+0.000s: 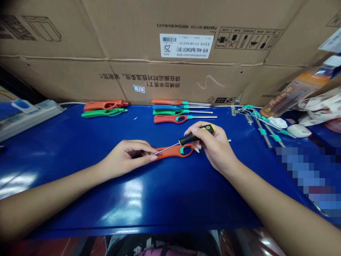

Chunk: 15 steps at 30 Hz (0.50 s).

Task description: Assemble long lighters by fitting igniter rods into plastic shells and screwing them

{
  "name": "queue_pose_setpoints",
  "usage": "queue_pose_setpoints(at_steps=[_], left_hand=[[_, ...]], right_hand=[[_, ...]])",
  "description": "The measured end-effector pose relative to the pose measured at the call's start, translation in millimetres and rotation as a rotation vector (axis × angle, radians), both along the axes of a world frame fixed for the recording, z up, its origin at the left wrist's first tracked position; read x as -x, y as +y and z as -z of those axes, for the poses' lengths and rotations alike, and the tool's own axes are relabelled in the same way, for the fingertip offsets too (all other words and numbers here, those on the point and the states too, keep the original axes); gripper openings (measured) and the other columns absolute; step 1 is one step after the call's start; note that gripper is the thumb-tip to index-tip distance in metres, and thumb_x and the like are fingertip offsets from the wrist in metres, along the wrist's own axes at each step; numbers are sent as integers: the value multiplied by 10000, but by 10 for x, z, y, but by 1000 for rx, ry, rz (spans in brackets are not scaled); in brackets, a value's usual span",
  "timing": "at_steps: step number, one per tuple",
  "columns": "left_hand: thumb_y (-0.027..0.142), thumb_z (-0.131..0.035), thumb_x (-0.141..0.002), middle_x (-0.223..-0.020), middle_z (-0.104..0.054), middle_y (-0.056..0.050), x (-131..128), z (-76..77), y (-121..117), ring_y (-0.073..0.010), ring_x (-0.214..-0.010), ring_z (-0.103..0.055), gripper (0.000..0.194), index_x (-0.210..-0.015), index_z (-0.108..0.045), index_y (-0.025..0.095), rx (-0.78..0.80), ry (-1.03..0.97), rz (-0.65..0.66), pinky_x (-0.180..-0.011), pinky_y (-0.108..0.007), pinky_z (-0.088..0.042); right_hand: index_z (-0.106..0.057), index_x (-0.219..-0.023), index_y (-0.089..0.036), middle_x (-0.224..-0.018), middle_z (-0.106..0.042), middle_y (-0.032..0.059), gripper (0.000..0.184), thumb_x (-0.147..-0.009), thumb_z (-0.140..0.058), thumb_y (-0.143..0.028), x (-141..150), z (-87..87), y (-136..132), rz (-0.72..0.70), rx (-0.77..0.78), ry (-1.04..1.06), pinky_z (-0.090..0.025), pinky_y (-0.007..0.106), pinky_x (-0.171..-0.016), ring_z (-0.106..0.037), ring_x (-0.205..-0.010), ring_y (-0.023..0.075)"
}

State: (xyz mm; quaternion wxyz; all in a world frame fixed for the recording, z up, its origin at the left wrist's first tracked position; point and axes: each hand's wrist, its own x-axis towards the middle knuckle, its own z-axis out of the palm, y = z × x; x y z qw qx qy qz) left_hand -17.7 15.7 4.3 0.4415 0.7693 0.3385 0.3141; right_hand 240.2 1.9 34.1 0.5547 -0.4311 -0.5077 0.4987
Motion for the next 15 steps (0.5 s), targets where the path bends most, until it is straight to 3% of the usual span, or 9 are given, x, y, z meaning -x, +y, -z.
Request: queue_pose_setpoints(at_steps=[7,12,15], left_hand=[[299,-740,-867,-877,-758,-84,-2,5,-4,-151,-729,-678,167,-906,-793,146,38,-32,-22,-651,-246,-521],[286,-730,-877,-871,-752,-79,-3,5,1,-148,-727,-675,155,-905,-793,147,8,-14,-10,-646,-242,-508],[276,-727,-883,-866,-751,-72,-8,3,-4,-138,-720,-663,145,-911,-794,151,-17,0,2,-642,-233,-491]], right_hand=[[-733,-715,-205,-580,-563,-10,147,-812,-696,-309,-13,6,-8,-3,-27,-28,-355,252,-427,-449,-466,103],[-740,-833,-223,-872,-662,16,94,-847,-711,-311,-37,-3,-27,-45,-98,-92,-464,266,-430,-578,-511,107],[-705,-972,-243,-890,-662,11,129,-890,-697,-342,2,-41,-73,-132,-96,-66,-509,281,-400,-620,-486,124]])
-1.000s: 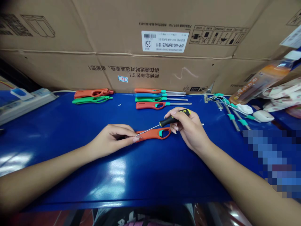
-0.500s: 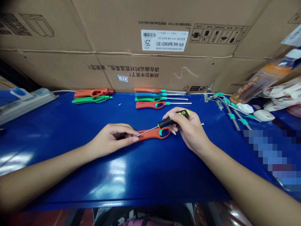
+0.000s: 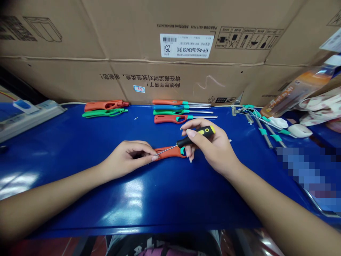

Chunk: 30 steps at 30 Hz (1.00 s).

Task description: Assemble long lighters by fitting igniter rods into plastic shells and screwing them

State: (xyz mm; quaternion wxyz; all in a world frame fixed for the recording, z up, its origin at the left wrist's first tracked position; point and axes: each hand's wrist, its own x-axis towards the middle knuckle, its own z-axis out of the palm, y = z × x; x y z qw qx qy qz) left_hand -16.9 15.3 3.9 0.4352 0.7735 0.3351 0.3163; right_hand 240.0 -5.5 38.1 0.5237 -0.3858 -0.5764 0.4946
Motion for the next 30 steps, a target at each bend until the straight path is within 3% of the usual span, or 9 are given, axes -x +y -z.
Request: queue_pose_setpoints(at_steps=[6,11,15,17,19,21,23,30], left_hand=[[287,-729,-880,-880,-762,-78,-19,1,-30,-145,-725,-672,156,-908,-798,150,26,-22,-10,-652,-240,-505],[302,-731,-880,-872,-758,-76,-34,-3,-56,-134,-695,-655,172,-909,-792,144,22,-49,-14,-621,-233,-484],[304,-712,-899,-860,-747,-73,-38,-23,-83,-128,-671,-630,178,-906,-782,140,-7,-45,27,-603,-241,-468],[309,-726,-891,-892,-749,-69,-29,-37,-87,-148,-745,-648,165,-935,-776,157,-94,-29,27,-687,-266,-504],[342,-782,-843,-1014,-748,-75,-13,-49,-80,-201,-938,-657,262,-1049,-753,184,-233,27,8,-873,-338,-519],[382,-829,-786,-1186,-707,-93,5,-52,-69,-259,-1137,-598,480,-1210,-691,205,-338,122,-7,-1030,-425,-465],[389,-824,-784,-1285,-657,-110,16,-40,-61,-284,-1214,-557,600,-1319,-621,209,-350,198,1,-1071,-459,-445],[225,-718,-867,-1198,-708,-93,-6,26,-71,-242,-1130,-623,395,-1251,-643,172,-316,179,94,-1007,-400,-502]], right_hand=[[-576,-1159,-317,-962,-708,27,354,-857,-759,-348,134,-134,-117,51,-100,-5,-609,323,-497,-684,-560,158],[-489,-1296,-405,-948,-710,-2,572,-825,-782,-265,204,-264,-145,62,-206,-64,-587,293,-485,-671,-549,138],[-540,-1270,-372,-958,-699,10,547,-806,-799,-244,314,-352,-149,123,-245,-111,-587,292,-500,-685,-616,154],[-577,-1223,-357,-1058,-689,29,511,-786,-815,-236,369,-372,-140,133,-278,-130,-599,292,-542,-713,-734,179],[-590,-1190,-346,-1179,-662,43,489,-775,-818,-226,404,-359,-120,135,-325,-162,-617,303,-599,-719,-850,203],[-589,-1182,-344,-1235,-638,50,476,-778,-810,-224,414,-311,-93,148,-365,-184,-623,312,-619,-715,-890,212],[-580,-1201,-352,-1229,-635,54,479,-792,-796,-227,403,-242,-70,188,-384,-185,-621,317,-618,-715,-872,209],[-549,-1294,-382,-1199,-640,43,511,-853,-745,-212,338,-93,-45,210,-451,-231,-647,347,-697,-727,-840,194]])
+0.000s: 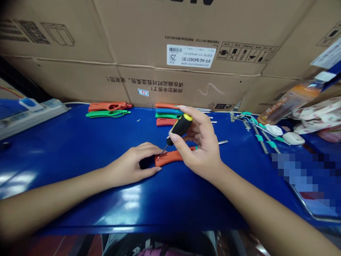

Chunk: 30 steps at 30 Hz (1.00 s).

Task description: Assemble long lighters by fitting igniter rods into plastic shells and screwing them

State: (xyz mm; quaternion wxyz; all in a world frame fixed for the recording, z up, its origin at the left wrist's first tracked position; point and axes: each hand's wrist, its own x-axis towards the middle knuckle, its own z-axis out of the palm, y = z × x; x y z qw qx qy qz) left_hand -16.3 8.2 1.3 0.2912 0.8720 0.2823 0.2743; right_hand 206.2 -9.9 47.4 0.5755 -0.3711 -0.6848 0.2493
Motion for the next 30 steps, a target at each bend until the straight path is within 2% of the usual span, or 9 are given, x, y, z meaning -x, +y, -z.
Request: queue_pose_setpoints(at_steps=[5,7,12,18,30], left_hand=[[250,-743,-870,-1187,-714,-77,-21,-13,-10,-225,-1106,-627,398,-1248,-642,178,-10,0,52,-1008,-391,-500],[245,-744,-868,-1183,-711,-79,-21,-15,-9,-222,-1092,-627,411,-1259,-636,178,-18,3,61,-998,-387,-505],[225,-734,-866,-1184,-705,-79,-11,-3,1,-226,-1092,-622,430,-1281,-627,193,-29,1,77,-1004,-394,-499],[219,-730,-864,-1192,-694,-80,-7,-5,4,-222,-1098,-614,425,-1277,-634,198,-28,12,81,-1015,-391,-492],[222,-698,-897,-1198,-695,-89,6,-1,4,-217,-1119,-617,391,-1281,-633,182,-58,4,103,-1020,-378,-494]], right_hand=[[-511,-1381,-365,-1302,-609,48,583,-868,-706,-166,-25,55,27,-44,-222,-108,-667,337,-631,-732,-833,181],[-493,-1403,-365,-1344,-603,54,611,-870,-699,-149,-35,73,31,-66,-258,-138,-672,342,-627,-733,-843,183],[-483,-1414,-359,-1371,-597,63,611,-876,-698,-168,-49,95,22,-86,-263,-153,-678,357,-623,-732,-847,192],[-496,-1406,-350,-1201,-647,49,571,-891,-701,-211,-44,89,14,-57,-244,-136,-672,337,-599,-724,-804,184],[-491,-1422,-361,-1288,-625,65,634,-861,-733,-189,-49,134,32,-51,-266,-162,-674,335,-590,-741,-834,202]])
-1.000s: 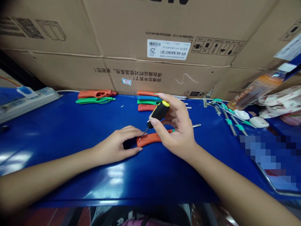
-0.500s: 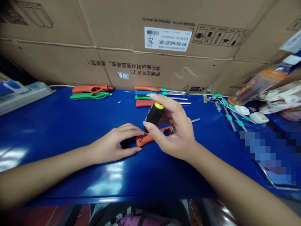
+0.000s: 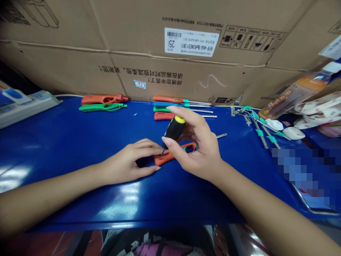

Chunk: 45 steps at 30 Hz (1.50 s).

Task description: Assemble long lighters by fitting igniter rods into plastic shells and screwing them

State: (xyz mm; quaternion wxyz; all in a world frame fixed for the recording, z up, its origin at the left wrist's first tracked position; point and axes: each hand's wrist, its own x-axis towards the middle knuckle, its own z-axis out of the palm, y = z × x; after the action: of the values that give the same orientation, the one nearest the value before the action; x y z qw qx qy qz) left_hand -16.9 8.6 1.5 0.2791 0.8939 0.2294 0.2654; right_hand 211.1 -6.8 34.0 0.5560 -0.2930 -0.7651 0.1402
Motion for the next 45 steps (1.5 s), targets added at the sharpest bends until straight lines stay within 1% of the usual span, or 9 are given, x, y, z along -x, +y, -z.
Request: queue_pose_setpoints(at_steps=[4,8,11,15,20,27,33,41,45], left_hand=[[212,-680,-905,-1216,-687,-80,-3,-11,-13,-202,-1129,-632,357,-1259,-642,192,18,-46,-29,-1009,-342,-506],[194,-657,-916,-1104,-702,-79,-16,-37,-27,-181,-1068,-660,150,-1060,-685,161,31,-113,-81,-960,-303,-522],[181,-667,-909,-1064,-710,-80,-28,-57,-31,-165,-1013,-681,69,-965,-699,157,12,-152,-112,-918,-281,-533],[168,-667,-911,-1036,-720,-89,-35,-62,-26,-161,-990,-697,68,-950,-721,152,-8,-180,-114,-894,-267,-544],[187,-681,-910,-1039,-729,-93,-28,-48,-16,-167,-974,-709,87,-964,-744,158,-14,-187,-128,-892,-279,-561],[206,-683,-916,-1053,-735,-87,-24,-27,-8,-183,-958,-722,105,-979,-766,187,15,-204,-121,-875,-311,-592],[195,-689,-914,-1050,-737,-89,-20,-26,-5,-171,-952,-724,94,-958,-771,181,24,-209,-116,-869,-292,-590],[187,-702,-902,-1041,-738,-83,-31,-34,-9,-168,-942,-726,77,-935,-771,175,22,-213,-118,-865,-286,-590],[199,-705,-900,-1041,-737,-84,-32,-36,-17,-176,-944,-725,79,-933,-774,182,33,-205,-128,-865,-300,-591]], right_hand=[[-504,-1402,-362,-1317,-622,64,604,-866,-725,-193,-2,-13,-3,38,-9,23,-673,318,-582,-744,-809,189],[-516,-1376,-351,-1352,-616,72,559,-876,-721,-209,1,-43,-28,112,-18,79,-669,298,-561,-750,-791,186],[-503,-1377,-345,-1360,-619,81,526,-901,-699,-234,7,-62,-46,160,-25,104,-676,301,-573,-760,-855,212],[-486,-1385,-360,-1384,-601,78,508,-923,-679,-274,14,-60,-48,183,-33,100,-691,322,-629,-759,-943,243],[-514,-1370,-359,-1394,-587,75,506,-906,-699,-278,23,-48,-48,167,2,144,-687,303,-596,-762,-883,222],[-514,-1374,-347,-1407,-588,82,519,-898,-709,-271,30,-38,-52,154,20,168,-693,342,-622,-760,-884,229],[-489,-1382,-323,-1399,-590,88,497,-924,-681,-310,32,-44,-56,167,8,133,-689,303,-629,-764,-893,215],[-474,-1389,-344,-1315,-646,76,487,-940,-656,-291,34,-60,-62,146,-13,105,-688,323,-626,-763,-916,236],[-520,-1368,-366,-1326,-633,78,511,-896,-699,-292,23,-50,-57,133,8,138,-687,340,-592,-760,-858,240]])
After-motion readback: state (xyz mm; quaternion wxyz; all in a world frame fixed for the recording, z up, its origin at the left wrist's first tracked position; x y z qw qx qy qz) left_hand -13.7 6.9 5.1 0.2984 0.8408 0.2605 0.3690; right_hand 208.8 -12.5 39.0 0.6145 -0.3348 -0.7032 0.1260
